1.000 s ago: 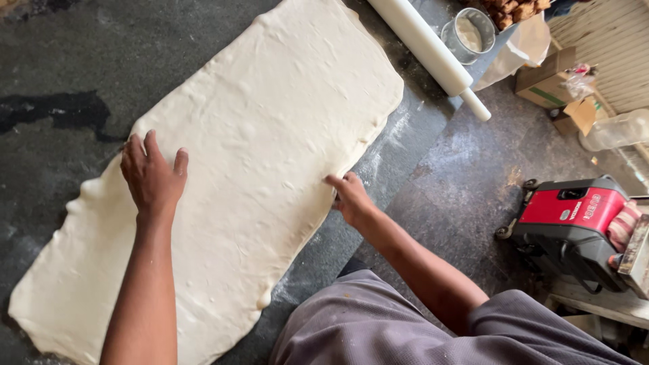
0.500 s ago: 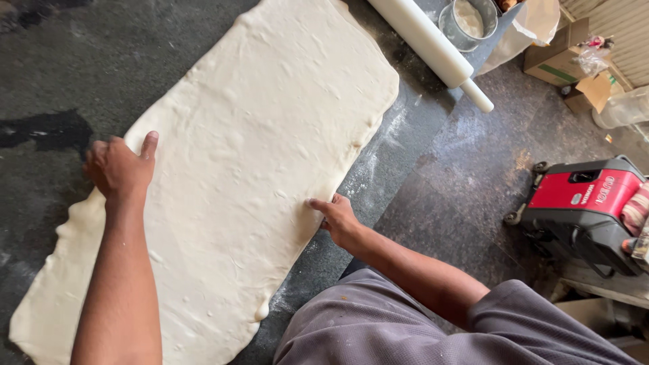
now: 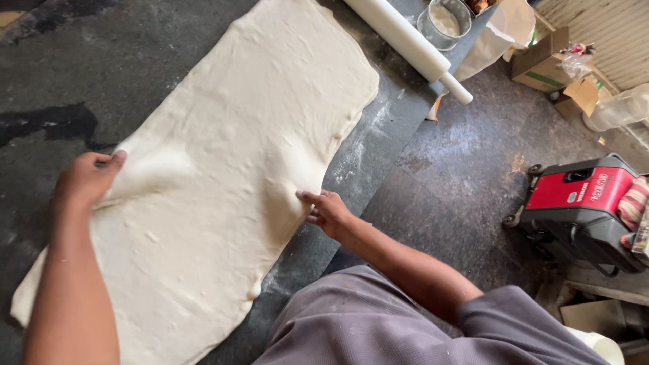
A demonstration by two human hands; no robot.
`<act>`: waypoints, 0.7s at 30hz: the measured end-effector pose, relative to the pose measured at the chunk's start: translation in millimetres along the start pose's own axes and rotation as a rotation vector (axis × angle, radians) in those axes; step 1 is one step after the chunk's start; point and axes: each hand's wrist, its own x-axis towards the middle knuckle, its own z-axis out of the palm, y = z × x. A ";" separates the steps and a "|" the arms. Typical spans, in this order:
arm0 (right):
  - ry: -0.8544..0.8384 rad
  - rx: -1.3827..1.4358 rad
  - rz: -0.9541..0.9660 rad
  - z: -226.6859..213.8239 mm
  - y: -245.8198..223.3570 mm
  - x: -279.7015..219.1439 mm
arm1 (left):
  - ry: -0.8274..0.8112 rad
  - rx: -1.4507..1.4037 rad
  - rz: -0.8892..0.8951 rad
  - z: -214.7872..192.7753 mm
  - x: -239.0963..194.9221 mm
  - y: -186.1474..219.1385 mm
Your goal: The person rolls out a large rectangular sheet of dough on a countertop using a rolling pin. They periodically adjust the dough's position and smooth it with their hands. Later, they place a block of butter on the dough and spread it across the surface.
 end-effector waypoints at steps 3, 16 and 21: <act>0.061 -0.167 0.081 -3.1 21.0 2.8 | 0.117 0.152 0.123 8.5 -22.3 -23.3; 0.008 -0.301 0.098 49.1 82.3 -11.4 | 0.313 0.204 0.236 17.3 -84.6 -101.1; 0.087 -0.403 0.070 58.8 99.1 -26.0 | 0.359 0.241 0.187 21.9 -78.3 -102.1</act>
